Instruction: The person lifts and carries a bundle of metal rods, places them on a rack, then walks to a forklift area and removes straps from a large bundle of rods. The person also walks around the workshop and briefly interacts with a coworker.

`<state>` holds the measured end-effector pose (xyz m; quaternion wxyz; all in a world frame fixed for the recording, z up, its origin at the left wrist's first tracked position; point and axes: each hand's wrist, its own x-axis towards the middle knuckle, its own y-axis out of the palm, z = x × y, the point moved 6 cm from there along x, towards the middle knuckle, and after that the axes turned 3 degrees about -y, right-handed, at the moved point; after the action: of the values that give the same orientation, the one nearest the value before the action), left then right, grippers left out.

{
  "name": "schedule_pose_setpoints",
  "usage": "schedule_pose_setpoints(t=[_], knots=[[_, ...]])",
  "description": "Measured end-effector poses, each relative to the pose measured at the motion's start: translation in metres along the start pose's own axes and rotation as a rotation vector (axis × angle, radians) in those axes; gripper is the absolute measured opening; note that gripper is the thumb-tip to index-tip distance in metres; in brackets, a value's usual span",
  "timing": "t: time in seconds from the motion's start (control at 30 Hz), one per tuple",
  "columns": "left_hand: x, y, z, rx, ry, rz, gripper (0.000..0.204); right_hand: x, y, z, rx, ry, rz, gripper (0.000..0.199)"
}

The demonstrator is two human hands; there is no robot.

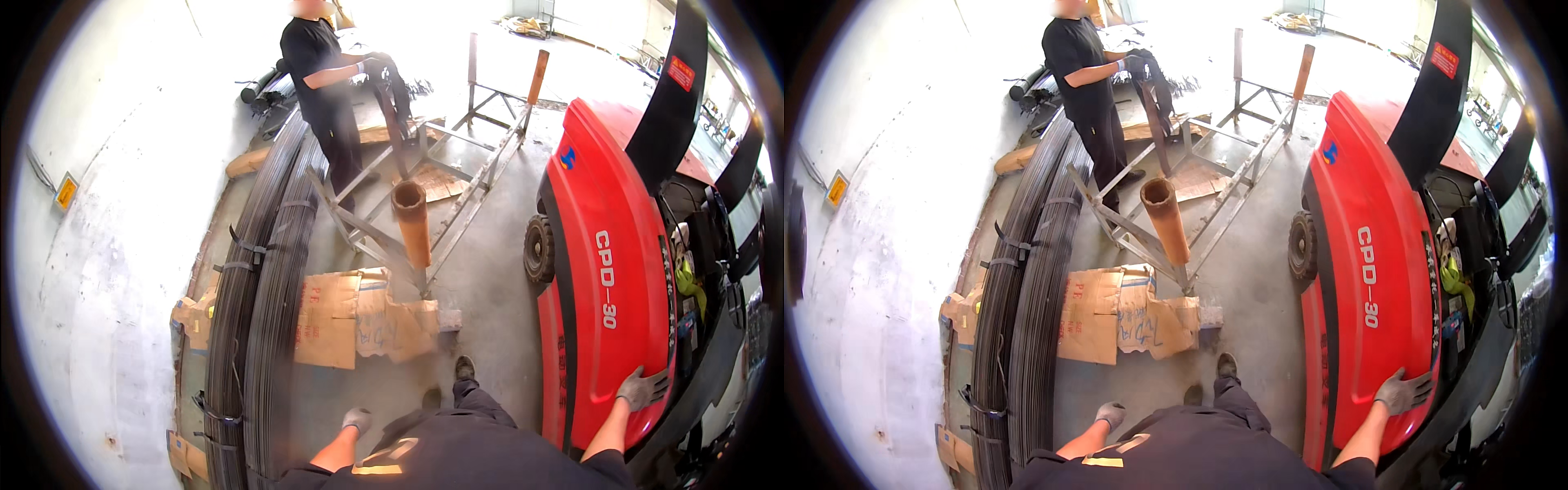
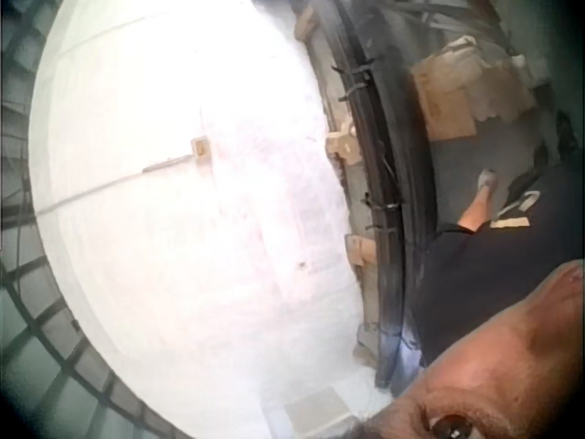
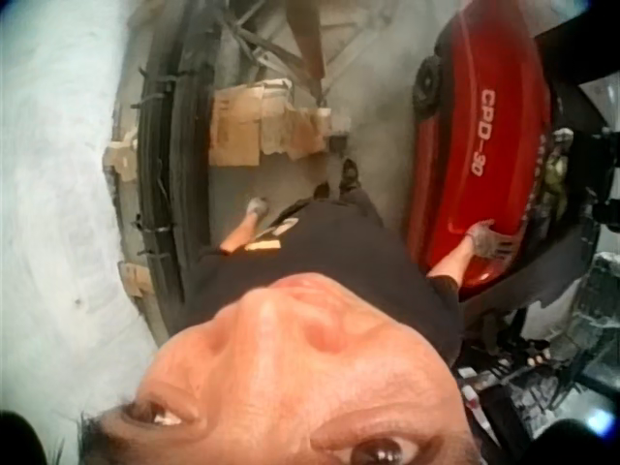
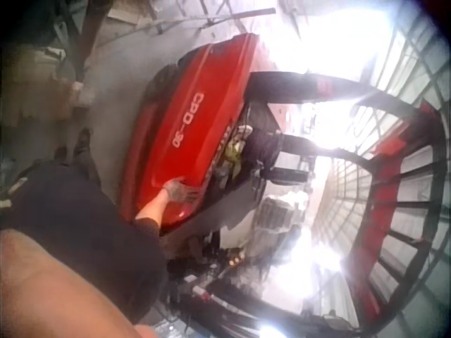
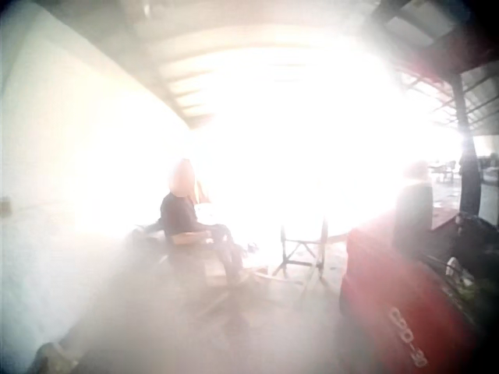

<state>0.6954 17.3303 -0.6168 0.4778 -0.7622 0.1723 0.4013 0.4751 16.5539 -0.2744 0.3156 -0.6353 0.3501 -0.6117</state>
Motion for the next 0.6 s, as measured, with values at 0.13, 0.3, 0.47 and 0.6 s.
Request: schedule_pose_setpoints(t=[0.13, 0.3, 0.47, 0.6], knots=[[-0.001, 0.033, -0.027, -0.020, 0.027, 0.045, 0.040, -0.100, 0.050, 0.083, 0.491, -0.356, 0.226, 0.068], [-0.032, -0.009, -0.125, -0.044, 0.115, 0.010, 0.039, -0.200, 0.048, 0.180, 0.916, -0.760, 0.495, 0.060], [-0.024, -0.078, -0.243, -0.189, 0.375, -0.160, 0.041, -0.116, 0.039, 0.221, 1.041, -0.779, 0.381, 0.052], [-0.076, -0.188, -0.410, -0.187, 0.674, -0.294, 0.036, -0.027, 0.032, 0.221, 0.956, -0.675, 0.199, 0.050]])
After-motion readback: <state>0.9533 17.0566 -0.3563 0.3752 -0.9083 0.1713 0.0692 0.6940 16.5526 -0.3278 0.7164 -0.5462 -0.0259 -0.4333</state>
